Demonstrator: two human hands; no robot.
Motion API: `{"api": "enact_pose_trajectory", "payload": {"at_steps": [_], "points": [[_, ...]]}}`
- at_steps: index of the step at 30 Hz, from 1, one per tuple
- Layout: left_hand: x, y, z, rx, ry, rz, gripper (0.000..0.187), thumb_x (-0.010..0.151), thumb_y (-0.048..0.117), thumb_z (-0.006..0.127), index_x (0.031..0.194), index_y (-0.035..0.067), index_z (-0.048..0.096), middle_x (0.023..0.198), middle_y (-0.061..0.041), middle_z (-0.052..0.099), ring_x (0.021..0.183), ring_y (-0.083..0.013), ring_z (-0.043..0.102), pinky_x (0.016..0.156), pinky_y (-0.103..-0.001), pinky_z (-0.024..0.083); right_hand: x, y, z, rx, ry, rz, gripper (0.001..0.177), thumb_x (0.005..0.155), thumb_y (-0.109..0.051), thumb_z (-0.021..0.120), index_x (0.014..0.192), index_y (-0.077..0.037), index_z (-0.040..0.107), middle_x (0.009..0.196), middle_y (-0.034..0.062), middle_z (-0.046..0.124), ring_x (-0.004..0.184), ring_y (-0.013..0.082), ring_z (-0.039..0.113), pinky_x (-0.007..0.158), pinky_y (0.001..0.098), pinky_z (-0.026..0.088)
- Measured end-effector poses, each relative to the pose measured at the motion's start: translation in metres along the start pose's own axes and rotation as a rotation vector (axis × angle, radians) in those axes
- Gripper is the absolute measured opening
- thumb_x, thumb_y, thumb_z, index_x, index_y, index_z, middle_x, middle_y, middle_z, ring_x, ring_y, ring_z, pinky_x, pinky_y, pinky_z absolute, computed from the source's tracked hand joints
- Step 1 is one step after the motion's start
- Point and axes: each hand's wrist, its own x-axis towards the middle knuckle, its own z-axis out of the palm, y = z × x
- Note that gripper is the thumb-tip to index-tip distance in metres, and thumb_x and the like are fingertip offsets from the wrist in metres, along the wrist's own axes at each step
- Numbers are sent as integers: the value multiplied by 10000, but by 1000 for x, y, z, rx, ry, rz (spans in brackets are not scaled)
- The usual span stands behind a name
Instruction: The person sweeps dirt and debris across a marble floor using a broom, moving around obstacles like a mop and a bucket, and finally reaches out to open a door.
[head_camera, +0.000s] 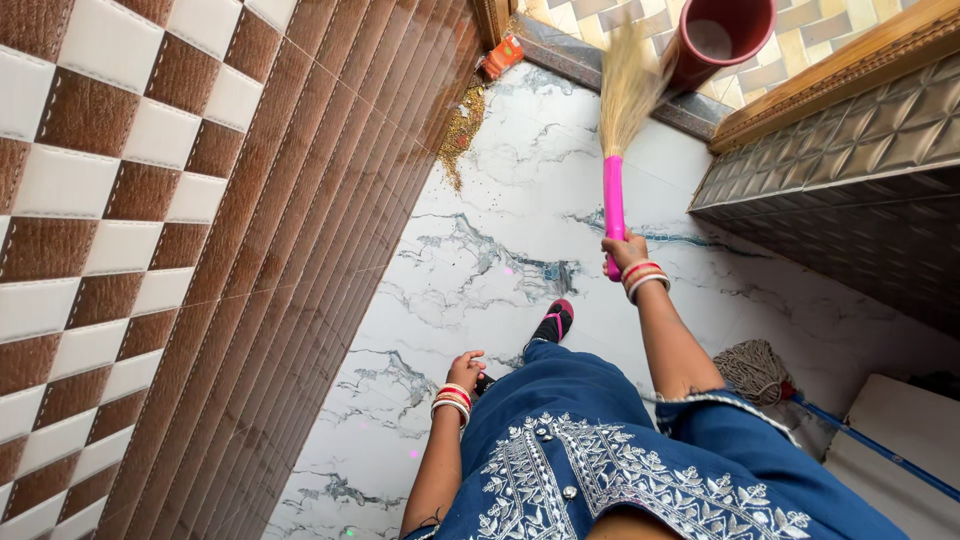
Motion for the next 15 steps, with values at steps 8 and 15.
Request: {"api": "enact_pose_trajectory", "payload": {"at_steps": [8, 15], "points": [[-32, -35, 1, 54, 89, -136, 370, 938, 80, 552, 1269, 161, 697, 946, -26, 744, 674, -103, 657, 541, -272, 494, 35, 3, 54, -624, -170, 122, 268, 812, -71, 717, 1037, 61, 659, 673, 103, 632, 483, 199, 618, 415, 348, 554], [-36, -49, 0, 20, 96, -153, 403, 915, 75, 586, 1295, 167, 686, 932, -13, 746, 663, -96, 645, 543, -290, 514, -73, 21, 46, -30, -307, 42, 494, 814, -58, 643, 1299, -63, 555, 671, 106, 587, 440, 203, 569, 356, 352, 491]]}}
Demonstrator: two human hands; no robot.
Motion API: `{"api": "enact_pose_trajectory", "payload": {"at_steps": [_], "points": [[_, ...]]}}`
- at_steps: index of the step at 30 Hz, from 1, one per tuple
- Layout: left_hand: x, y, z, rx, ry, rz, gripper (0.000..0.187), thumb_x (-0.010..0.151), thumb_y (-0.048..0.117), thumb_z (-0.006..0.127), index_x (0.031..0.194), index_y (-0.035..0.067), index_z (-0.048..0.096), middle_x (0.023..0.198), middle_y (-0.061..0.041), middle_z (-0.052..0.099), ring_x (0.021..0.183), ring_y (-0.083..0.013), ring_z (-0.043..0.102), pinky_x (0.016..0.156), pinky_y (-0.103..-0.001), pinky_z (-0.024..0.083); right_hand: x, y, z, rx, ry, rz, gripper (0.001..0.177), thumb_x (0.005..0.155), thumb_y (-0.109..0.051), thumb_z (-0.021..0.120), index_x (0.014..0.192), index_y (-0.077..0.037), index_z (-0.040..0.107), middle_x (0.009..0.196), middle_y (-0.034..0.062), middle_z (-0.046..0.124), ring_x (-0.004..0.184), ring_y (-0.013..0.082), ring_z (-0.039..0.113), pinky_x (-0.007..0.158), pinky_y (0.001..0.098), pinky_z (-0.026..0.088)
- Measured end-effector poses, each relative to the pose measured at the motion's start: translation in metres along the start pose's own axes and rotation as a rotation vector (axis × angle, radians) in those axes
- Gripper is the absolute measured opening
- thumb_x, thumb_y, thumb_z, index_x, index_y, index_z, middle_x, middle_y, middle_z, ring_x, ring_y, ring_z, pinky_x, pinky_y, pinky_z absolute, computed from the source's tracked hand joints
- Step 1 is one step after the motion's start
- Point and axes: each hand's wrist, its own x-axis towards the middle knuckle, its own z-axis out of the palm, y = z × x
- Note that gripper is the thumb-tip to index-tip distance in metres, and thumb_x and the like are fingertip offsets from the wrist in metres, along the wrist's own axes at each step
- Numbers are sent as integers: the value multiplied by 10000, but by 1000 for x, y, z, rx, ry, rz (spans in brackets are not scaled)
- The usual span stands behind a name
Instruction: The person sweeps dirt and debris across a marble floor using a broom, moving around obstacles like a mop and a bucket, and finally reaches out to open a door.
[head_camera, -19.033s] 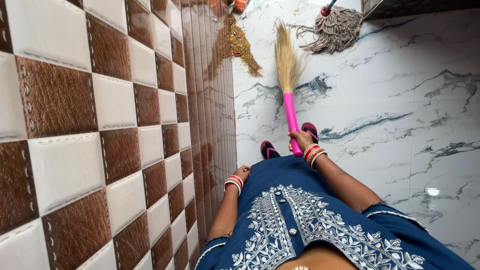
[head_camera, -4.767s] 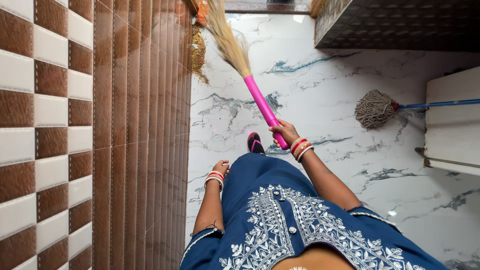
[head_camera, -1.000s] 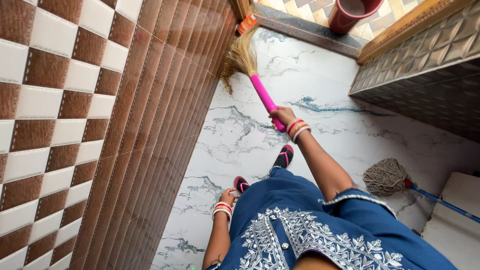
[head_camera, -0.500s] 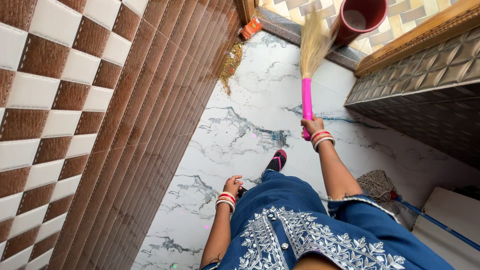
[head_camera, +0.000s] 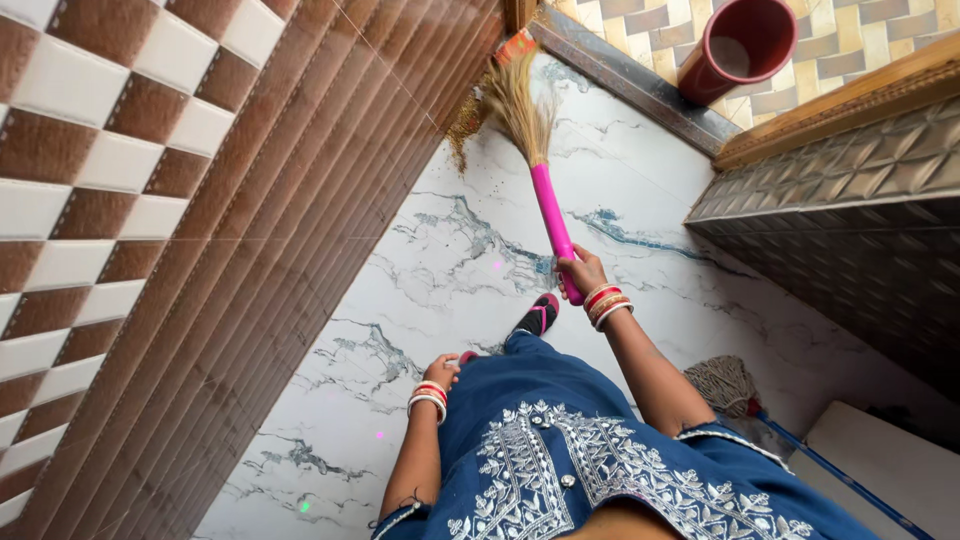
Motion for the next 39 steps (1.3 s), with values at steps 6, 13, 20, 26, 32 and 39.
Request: {"api": "enact_pose_trajectory", "payload": {"at_steps": [6, 13, 20, 26, 32, 39], "points": [[25, 4, 19, 80, -31, 15, 389, 954, 116, 589, 1321, 203, 685, 909, -118, 722, 632, -183, 550, 533, -320, 451, -35, 61, -23, 19, 176, 28, 409, 822, -77, 624, 1224, -67, 550, 685, 92, 572, 442, 203, 558, 357, 365, 498], [29, -12, 51, 52, -12, 216, 385, 917, 132, 603, 1288, 184, 690, 982, -39, 757, 734, -116, 665, 609, -296, 511, 9, 76, -52, -124, 37, 232, 202, 823, -63, 650, 922, 103, 589, 667, 158, 567, 465, 240, 586, 390, 359, 512], [-2, -89, 92, -178, 116, 199, 368, 931, 127, 601, 1285, 175, 690, 988, -33, 734, 731, -101, 667, 595, -290, 532, -62, 56, -64, 235, -182, 110, 283, 881, -85, 672, 1111, 14, 540, 772, 112, 603, 545, 148, 572, 434, 261, 475], [-74, -193, 154, -322, 155, -37, 411, 932, 76, 520, 1300, 184, 670, 1012, -23, 747, 726, -104, 665, 556, -290, 516, -154, 70, -37, -191, -291, 67, 322, 860, -109, 626, 1154, -6, 543, 735, 90, 569, 505, 170, 581, 395, 299, 508], [-160, -271, 224, -532, 152, -325, 494, 891, -1, 504, 1336, 166, 639, 994, -52, 742, 722, -135, 683, 533, -320, 485, -176, 129, -35, -499, -646, 396, 652, 855, -72, 631, 1481, -29, 455, 794, 104, 643, 512, 175, 614, 395, 306, 533], [-191, -277, 275, -693, 315, -336, 451, 892, 46, 593, 1325, 156, 658, 982, -57, 754, 702, -124, 658, 542, -297, 506, -154, 201, 2, -925, -637, 382, 768, 792, 34, 672, 1524, -101, 483, 753, 144, 683, 458, 206, 565, 358, 369, 466]]}}
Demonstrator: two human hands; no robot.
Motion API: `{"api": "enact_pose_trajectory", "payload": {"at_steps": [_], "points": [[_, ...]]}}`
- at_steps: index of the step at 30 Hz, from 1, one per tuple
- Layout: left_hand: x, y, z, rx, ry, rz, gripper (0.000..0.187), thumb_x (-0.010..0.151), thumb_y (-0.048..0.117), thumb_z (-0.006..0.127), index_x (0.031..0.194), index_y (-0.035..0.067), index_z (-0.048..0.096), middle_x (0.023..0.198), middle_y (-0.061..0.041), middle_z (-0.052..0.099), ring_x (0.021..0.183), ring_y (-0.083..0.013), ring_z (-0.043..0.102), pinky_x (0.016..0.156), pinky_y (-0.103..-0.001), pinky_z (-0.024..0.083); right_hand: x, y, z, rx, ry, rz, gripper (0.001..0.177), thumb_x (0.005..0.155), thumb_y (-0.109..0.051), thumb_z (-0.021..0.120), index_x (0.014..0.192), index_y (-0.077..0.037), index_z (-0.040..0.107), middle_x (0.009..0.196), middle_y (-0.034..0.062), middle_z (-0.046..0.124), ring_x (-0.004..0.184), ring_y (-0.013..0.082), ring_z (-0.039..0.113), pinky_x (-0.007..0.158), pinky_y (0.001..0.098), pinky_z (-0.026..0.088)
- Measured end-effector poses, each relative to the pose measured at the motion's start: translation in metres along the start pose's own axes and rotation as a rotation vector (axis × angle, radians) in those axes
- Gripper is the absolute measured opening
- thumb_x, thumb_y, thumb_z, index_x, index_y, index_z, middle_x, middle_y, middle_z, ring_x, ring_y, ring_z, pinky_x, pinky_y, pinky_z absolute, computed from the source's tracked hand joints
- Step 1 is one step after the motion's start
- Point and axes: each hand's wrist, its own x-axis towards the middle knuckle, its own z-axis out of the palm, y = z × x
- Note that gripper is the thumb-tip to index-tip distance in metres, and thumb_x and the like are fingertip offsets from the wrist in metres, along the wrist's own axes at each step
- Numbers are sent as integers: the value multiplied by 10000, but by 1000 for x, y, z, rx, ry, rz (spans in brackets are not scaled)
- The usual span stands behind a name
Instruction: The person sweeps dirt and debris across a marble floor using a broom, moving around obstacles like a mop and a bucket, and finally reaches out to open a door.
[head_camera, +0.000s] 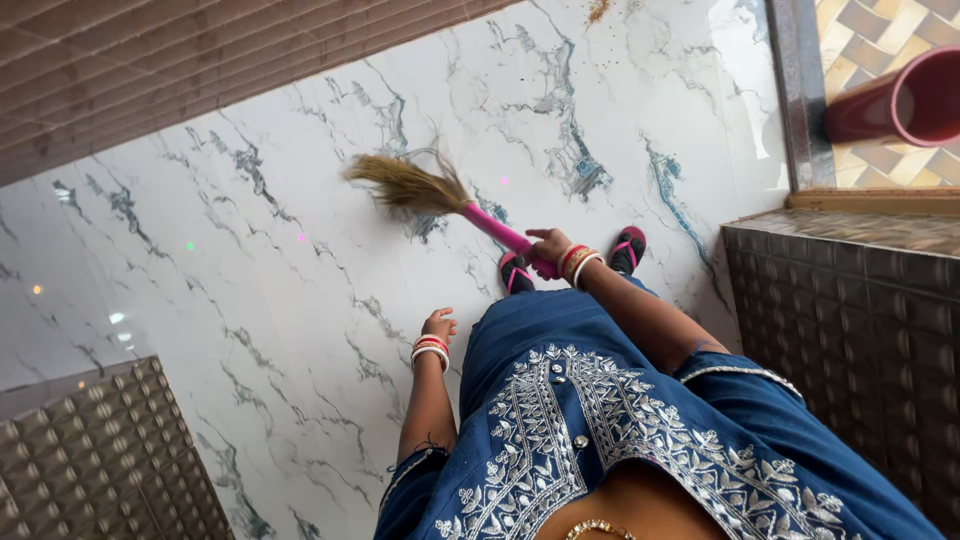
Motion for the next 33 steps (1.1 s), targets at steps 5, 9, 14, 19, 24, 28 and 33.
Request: {"api": "enact_pose_trajectory", "payload": {"at_steps": [5, 9, 14, 19, 24, 28, 33], "points": [[-10, 1, 62, -141, 38, 82, 407, 893, 89, 617, 1292, 158, 659, 958, -39, 756, 670, -109, 669, 525, -295, 528, 11, 2, -110, 83, 223, -24, 706, 749, 64, 737, 1423, -106, 613, 718, 156, 656, 453, 214, 570, 363, 376, 462], [-19, 26, 130, -73, -1, 130, 415, 895, 109, 635, 1304, 175, 661, 969, -29, 757, 682, -102, 673, 533, -278, 526, 7, -13, -232, 123, 397, -66, 669, 727, 53, 773, 1370, -102, 675, 730, 122, 655, 468, 192, 583, 385, 342, 488], [-57, 67, 214, -72, -72, 234, 407, 912, 116, 594, 1309, 165, 665, 992, -4, 755, 721, -101, 676, 561, -286, 540, -50, -62, -348, -70, 521, -117, 696, 736, 28, 784, 1404, -126, 660, 744, 98, 650, 480, 174, 560, 399, 324, 468], [-70, 89, 256, 22, -118, 233, 416, 923, 120, 564, 1324, 185, 653, 995, -16, 758, 737, -101, 680, 596, -290, 549, -123, -83, -388, 6, 527, -232, 703, 761, 41, 755, 1439, -44, 588, 743, 134, 658, 489, 195, 597, 398, 335, 485], [-69, 99, 262, 47, -99, 241, 404, 936, 130, 572, 1329, 184, 649, 1006, -17, 753, 751, -108, 681, 613, -287, 560, -206, -69, -391, 161, 446, -369, 717, 817, 11, 705, 1507, -2, 507, 775, 144, 661, 533, 197, 629, 414, 333, 528], [-57, 103, 268, 2, -63, 222, 410, 917, 115, 606, 1322, 153, 652, 1000, -26, 758, 738, -116, 686, 596, -300, 554, -235, -50, -351, 41, 439, -324, 808, 805, 1, 720, 1547, -52, 407, 763, 151, 658, 516, 212, 613, 407, 348, 524], [-46, 105, 283, -24, -65, 229, 437, 900, 109, 615, 1331, 166, 652, 991, -37, 754, 707, -117, 674, 555, -295, 538, -197, -21, -324, -23, 134, -204, 782, 813, -61, 723, 1547, -105, 457, 748, 130, 648, 509, 182, 620, 416, 335, 537]]}}
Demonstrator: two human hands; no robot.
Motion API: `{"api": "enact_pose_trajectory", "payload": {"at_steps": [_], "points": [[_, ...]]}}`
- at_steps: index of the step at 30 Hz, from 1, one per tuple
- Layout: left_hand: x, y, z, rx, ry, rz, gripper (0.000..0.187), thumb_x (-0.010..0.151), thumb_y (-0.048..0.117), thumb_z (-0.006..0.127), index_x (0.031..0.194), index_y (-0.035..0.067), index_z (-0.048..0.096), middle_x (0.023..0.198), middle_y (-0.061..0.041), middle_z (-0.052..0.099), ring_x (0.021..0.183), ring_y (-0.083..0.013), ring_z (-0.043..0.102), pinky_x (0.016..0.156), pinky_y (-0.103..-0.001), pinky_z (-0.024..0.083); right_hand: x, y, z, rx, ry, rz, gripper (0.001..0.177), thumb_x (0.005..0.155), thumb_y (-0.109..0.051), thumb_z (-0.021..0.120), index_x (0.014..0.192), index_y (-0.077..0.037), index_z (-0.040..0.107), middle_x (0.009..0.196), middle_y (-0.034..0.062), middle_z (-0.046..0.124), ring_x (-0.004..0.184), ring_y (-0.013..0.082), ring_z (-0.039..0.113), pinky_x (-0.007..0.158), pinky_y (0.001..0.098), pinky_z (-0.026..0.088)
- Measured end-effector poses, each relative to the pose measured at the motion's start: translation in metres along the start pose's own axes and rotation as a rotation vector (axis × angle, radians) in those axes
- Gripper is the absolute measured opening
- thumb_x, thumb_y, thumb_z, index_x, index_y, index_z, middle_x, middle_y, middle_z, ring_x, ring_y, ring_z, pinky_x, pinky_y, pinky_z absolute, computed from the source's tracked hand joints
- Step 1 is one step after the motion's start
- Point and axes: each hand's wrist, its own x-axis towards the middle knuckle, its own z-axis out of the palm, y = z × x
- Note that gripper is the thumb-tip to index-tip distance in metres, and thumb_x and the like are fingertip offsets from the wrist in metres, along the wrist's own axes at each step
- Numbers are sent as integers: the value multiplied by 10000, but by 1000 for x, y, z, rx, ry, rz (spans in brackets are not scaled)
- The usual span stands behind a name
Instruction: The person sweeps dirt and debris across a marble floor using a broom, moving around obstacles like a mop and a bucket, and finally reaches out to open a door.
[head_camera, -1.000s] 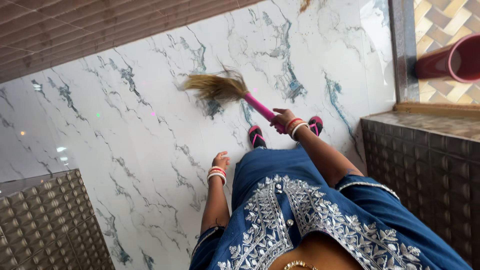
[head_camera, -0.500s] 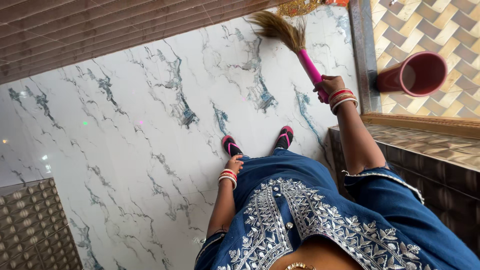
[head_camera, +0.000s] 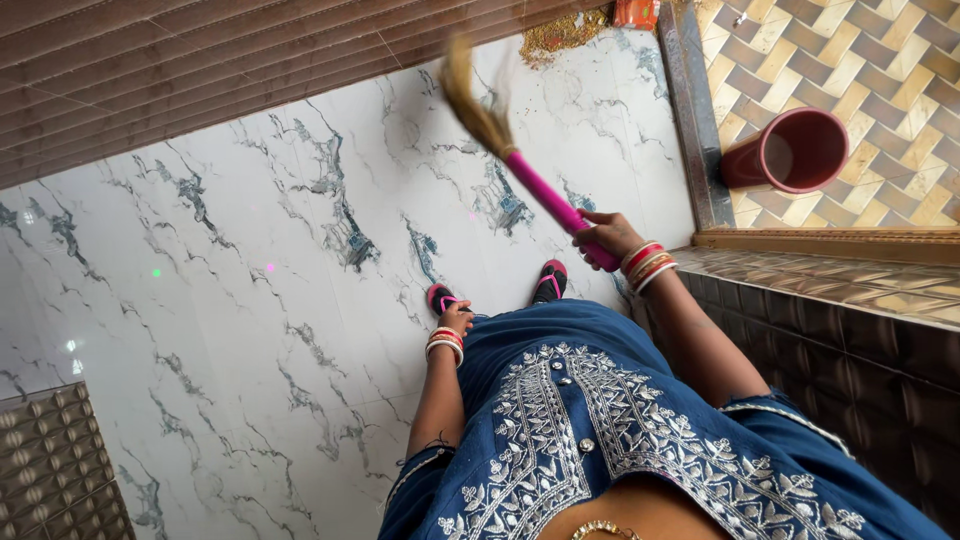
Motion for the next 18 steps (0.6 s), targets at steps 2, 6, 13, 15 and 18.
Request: {"api": "enact_pose_trajectory", "payload": {"at_steps": [2, 6, 13, 15, 18], "points": [[-1, 4, 5, -64, -11, 34, 443, 897, 103, 607, 1332, 166, 666, 982, -43, 752, 698, -116, 664, 541, -279, 524, 24, 24, 26, -43, -58, 72, 744, 817, -74, 719, 1522, -155, 496, 802, 149, 701, 513, 179, 636, 425, 332, 559], [-6, 2, 7, -47, 35, 10, 417, 897, 125, 643, 1311, 174, 672, 980, -29, 755, 701, -103, 672, 542, -276, 525, 49, 57, 52, -471, -21, 114, 727, 830, -81, 761, 1498, -238, 521, 849, 168, 727, 506, 179, 631, 422, 324, 539], [0, -48, -1, -46, 60, -86, 421, 901, 86, 595, 1308, 167, 670, 965, -31, 753, 688, -117, 658, 543, -302, 524, 61, 77, -66, -344, 259, 220, 673, 737, -20, 812, 1365, -233, 695, 794, 103, 697, 492, 142, 558, 406, 309, 495], [6, -55, 1, -43, 65, -113, 433, 908, 79, 570, 1319, 176, 661, 958, -35, 745, 687, -125, 652, 543, -310, 522, 68, 63, -104, -318, 329, 219, 707, 720, 2, 818, 1370, -237, 676, 812, 117, 699, 501, 150, 567, 408, 315, 487], [22, -48, 2, 24, 45, -157, 447, 881, 55, 628, 1309, 181, 655, 961, -28, 757, 712, -103, 659, 558, -294, 525, 75, 34, -143, -359, 428, 150, 652, 756, -30, 794, 1374, -204, 680, 790, 122, 725, 512, 152, 577, 427, 318, 493]]}}
